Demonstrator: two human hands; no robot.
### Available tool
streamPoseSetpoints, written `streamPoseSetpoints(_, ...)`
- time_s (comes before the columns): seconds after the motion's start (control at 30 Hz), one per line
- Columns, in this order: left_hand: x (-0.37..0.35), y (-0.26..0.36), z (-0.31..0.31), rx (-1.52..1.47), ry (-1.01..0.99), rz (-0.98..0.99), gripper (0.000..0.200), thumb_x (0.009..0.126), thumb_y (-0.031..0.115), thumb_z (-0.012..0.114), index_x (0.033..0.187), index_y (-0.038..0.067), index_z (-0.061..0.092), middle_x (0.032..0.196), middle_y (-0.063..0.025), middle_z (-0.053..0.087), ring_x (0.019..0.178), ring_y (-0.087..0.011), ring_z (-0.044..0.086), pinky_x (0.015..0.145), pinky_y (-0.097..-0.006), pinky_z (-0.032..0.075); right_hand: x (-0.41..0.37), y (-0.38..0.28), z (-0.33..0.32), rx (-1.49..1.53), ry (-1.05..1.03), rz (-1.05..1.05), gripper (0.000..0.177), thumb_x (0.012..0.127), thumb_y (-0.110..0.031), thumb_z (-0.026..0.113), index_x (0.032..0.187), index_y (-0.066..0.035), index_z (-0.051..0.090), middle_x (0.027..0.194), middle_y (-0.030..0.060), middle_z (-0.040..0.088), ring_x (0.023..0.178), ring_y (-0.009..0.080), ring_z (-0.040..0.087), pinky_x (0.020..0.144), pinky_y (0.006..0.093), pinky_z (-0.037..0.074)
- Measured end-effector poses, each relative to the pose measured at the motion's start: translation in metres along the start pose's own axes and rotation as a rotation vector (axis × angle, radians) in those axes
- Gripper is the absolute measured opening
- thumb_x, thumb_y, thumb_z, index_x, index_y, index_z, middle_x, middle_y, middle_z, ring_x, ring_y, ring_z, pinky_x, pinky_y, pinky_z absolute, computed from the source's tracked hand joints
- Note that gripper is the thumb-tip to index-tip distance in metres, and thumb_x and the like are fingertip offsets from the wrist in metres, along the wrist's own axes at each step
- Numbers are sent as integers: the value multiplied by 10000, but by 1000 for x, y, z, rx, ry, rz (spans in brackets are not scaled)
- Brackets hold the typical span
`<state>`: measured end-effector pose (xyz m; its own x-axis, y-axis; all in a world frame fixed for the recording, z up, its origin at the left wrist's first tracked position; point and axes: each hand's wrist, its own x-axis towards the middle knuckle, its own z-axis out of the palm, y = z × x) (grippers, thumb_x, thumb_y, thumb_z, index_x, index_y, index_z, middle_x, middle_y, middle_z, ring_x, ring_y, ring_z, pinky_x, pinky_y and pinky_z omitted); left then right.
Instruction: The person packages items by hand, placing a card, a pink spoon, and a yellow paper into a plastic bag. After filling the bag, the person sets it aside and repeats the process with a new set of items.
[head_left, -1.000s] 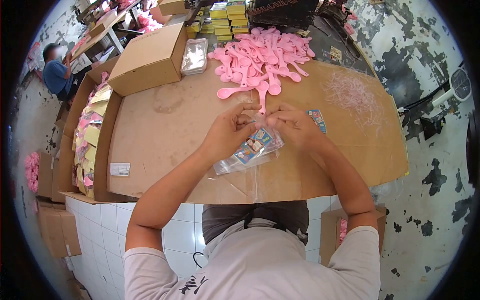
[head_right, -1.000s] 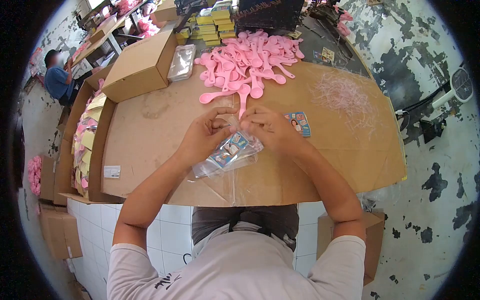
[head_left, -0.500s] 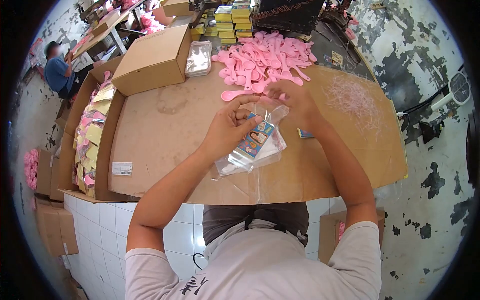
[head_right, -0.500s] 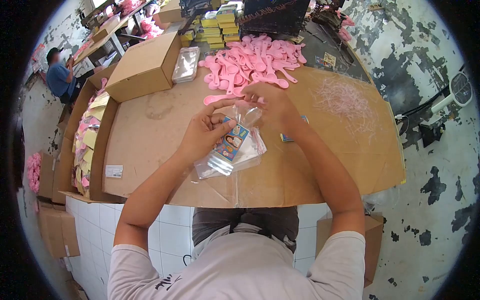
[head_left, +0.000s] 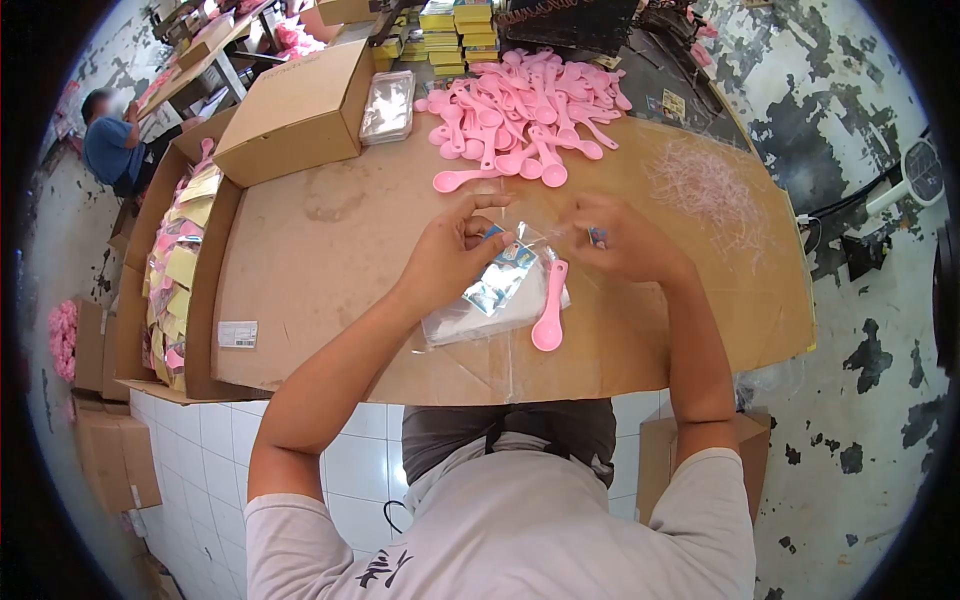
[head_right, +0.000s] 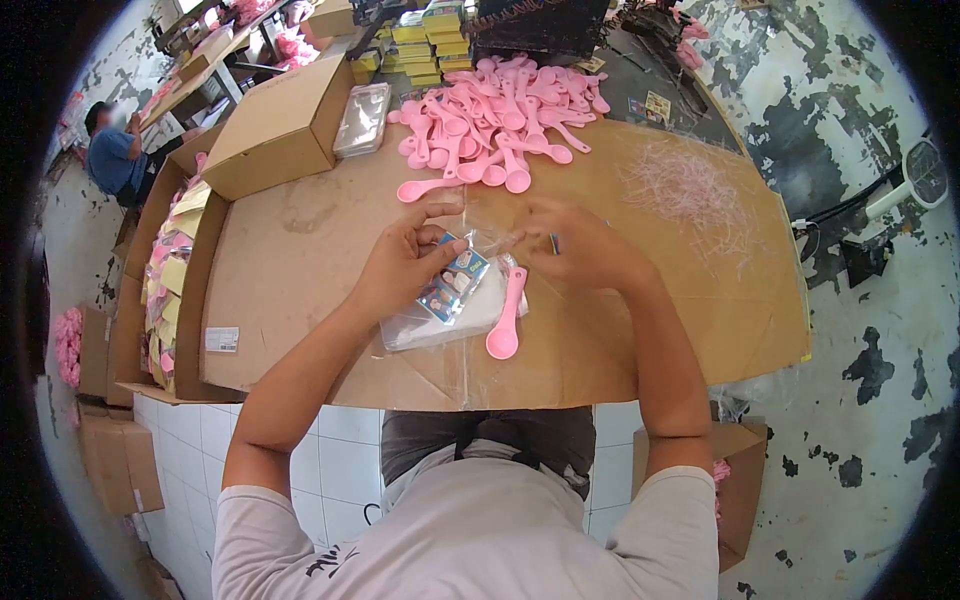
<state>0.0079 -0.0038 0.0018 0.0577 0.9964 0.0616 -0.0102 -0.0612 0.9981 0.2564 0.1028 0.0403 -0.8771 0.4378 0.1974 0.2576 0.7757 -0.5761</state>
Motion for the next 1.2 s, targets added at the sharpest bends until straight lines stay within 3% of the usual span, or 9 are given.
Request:
streamPoseSetpoints(0.07, 3, -10, 1, -7, 27, 61, 434, 991, 58, 690, 1396, 28, 538, 905, -30, 729, 755, -35, 624, 637, -198, 480, -3, -3, -9, -14, -206, -78, 299, 806, -74, 767, 1104, -78, 768, 1055, 112, 646, 1014, 272, 620, 883, 389, 506)
streamPoseSetpoints(0.27, 0, 13, -5, -43, 72, 19, 436, 998, 77, 690, 1400, 27, 530, 900, -24, 722, 754, -34, 628, 638, -196, 482, -6, -5, 13, -32, -270, -65, 364, 749, -47, 818, 1092, -168, 800, 1108, 50, 602, 1078, 234, 564, 987, 373, 436)
streamPoseSetpoints(0.37, 0, 11, -3, -79, 72, 64, 429, 1004, 89, 685, 1400, 27, 531, 900, -23, 721, 743, -29, 625, 625, -198, 478, -7, -5, 13, -81, -215, -109, 302, 736, -72, 810, 1029, -127, 769, 999, 69, 570, 1104, 275, 537, 987, 391, 430)
streamPoseSetpoints(0.47, 0, 9, -5, -38, 56, 42, 426, 1008, 93, 682, 1401, 28, 531, 893, -18, 718, 733, -27, 625, 616, -196, 476, -5, -5, 9, -67, -201, -118, 245, 770, -49, 795, 1005, -96, 745, 994, 56, 620, 1033, 251, 582, 912, 373, 471)
streamPoseSetpoints(0.57, -1, 15, -6, -76, 46, 42, 426, 1009, 90, 678, 1404, 29, 527, 897, -18, 716, 742, -33, 637, 633, -201, 494, -7, -12, -9, 268, -263, 46, 216, 866, -82, 775, 1079, -93, 743, 966, 20, 670, 937, 180, 612, 864, 345, 488)
streamPoseSetpoints(0.67, -2, 19, -4, -115, 96, 49, 422, 1009, 86, 677, 1401, 29, 530, 895, -12, 715, 755, -32, 646, 657, -196, 508, -19, 10, -25, 261, 47, 71, 152, 943, -100, 709, 1080, -40, 729, 982, 30, 703, 837, 111, 632, 739, 284, 498)
streamPoseSetpoints(0.77, -2, 18, -4, -65, 79, 96, 431, 1003, 88, 687, 1400, 29, 532, 909, -14, 719, 739, -30, 645, 647, -191, 510, -15, 11, -25, 195, 251, 320, 164, 984, -110, 659, 1110, -28, 723, 959, 6, 675, 844, 75, 601, 754, 264, 486)
streamPoseSetpoints(0.97, -7, 26, -4, -11, -2, 10, 423, 983, 85, 714, 1372, 24, 559, 933, -40, 745, 784, -43, 668, 660, -200, 528, -11, 1, -22, 387, 451, 188, 165, 1004, -127, 645, 1105, -20, 720, 925, 8, 653, 809, 72, 570, 716, 265, 477)
streamPoseSetpoints(1.2, -3, 3, 2, -12, -16, 68, 374, 986, 93, 713, 1344, 10, 644, 954, -36, 751, 798, -27, 654, 627, -191, 511, -8, -12, -14, 167, 302, 102, 146, 989, -94, 655, 1097, -19, 719, 925, 34, 654, 870, 117, 610, 776, 291, 482)
